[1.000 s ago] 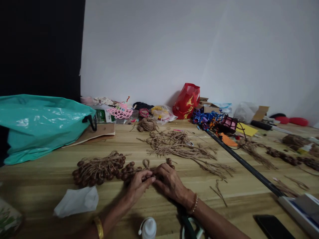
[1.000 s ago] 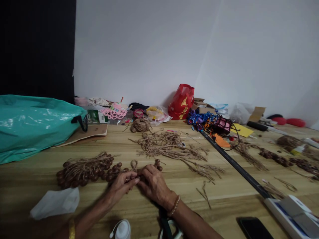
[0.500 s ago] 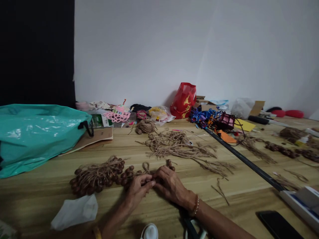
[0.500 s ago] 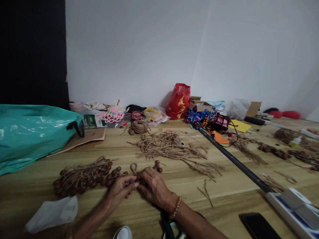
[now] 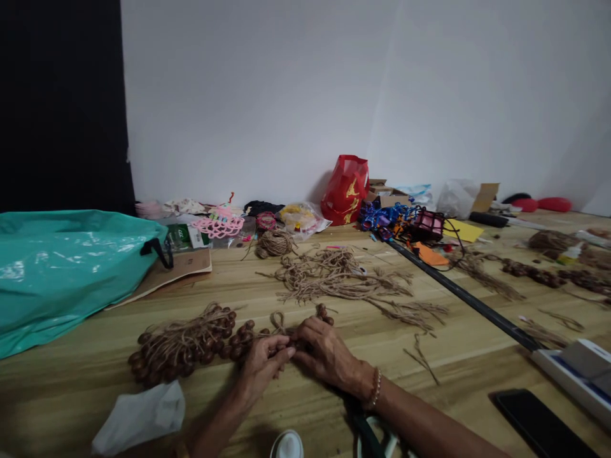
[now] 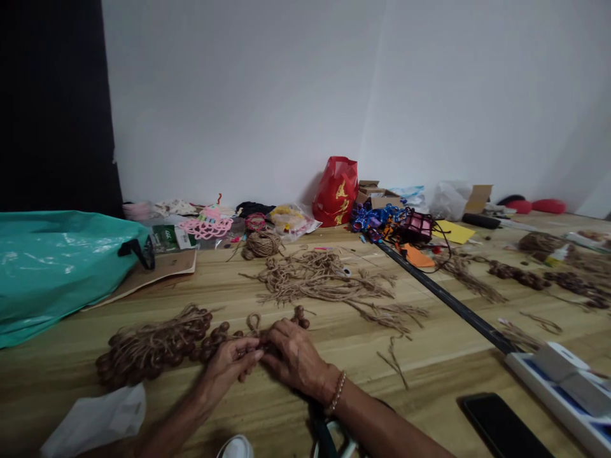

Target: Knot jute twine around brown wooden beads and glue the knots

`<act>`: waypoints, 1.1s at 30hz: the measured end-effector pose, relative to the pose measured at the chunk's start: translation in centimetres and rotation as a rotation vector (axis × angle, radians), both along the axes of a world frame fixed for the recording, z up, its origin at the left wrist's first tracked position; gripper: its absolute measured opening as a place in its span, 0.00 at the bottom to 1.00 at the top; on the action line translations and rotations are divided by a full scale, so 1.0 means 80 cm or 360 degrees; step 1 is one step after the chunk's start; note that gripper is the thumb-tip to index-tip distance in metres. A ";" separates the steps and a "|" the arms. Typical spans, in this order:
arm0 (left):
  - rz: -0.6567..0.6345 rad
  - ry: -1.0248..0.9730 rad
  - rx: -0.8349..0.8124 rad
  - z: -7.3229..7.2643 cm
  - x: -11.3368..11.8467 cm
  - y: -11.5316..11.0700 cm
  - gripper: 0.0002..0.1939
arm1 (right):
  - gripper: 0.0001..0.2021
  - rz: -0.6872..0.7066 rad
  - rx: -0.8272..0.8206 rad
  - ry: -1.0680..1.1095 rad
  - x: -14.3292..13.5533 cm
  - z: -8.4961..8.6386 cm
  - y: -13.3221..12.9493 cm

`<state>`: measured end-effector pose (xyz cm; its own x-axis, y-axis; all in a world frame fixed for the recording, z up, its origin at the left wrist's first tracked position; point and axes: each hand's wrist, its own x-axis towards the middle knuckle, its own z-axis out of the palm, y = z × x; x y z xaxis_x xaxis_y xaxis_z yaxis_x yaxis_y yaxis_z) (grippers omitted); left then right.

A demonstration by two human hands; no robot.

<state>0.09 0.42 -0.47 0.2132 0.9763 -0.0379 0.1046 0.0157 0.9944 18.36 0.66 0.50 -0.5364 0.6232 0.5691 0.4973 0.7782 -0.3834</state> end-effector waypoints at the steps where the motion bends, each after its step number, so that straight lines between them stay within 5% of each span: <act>1: -0.0015 0.0005 0.0002 0.001 0.000 0.000 0.22 | 0.05 0.0002 0.0014 -0.0003 0.000 0.000 0.000; 33: 0.0020 -0.0061 -0.0079 0.000 0.003 0.002 0.24 | 0.06 -0.0006 -0.0033 -0.0041 -0.001 0.004 -0.002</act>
<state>0.31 0.62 -0.43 0.2031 0.9760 -0.0786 0.0662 0.0664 0.9956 18.26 0.52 0.82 -0.5484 0.6369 0.5418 0.5105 0.7682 -0.3864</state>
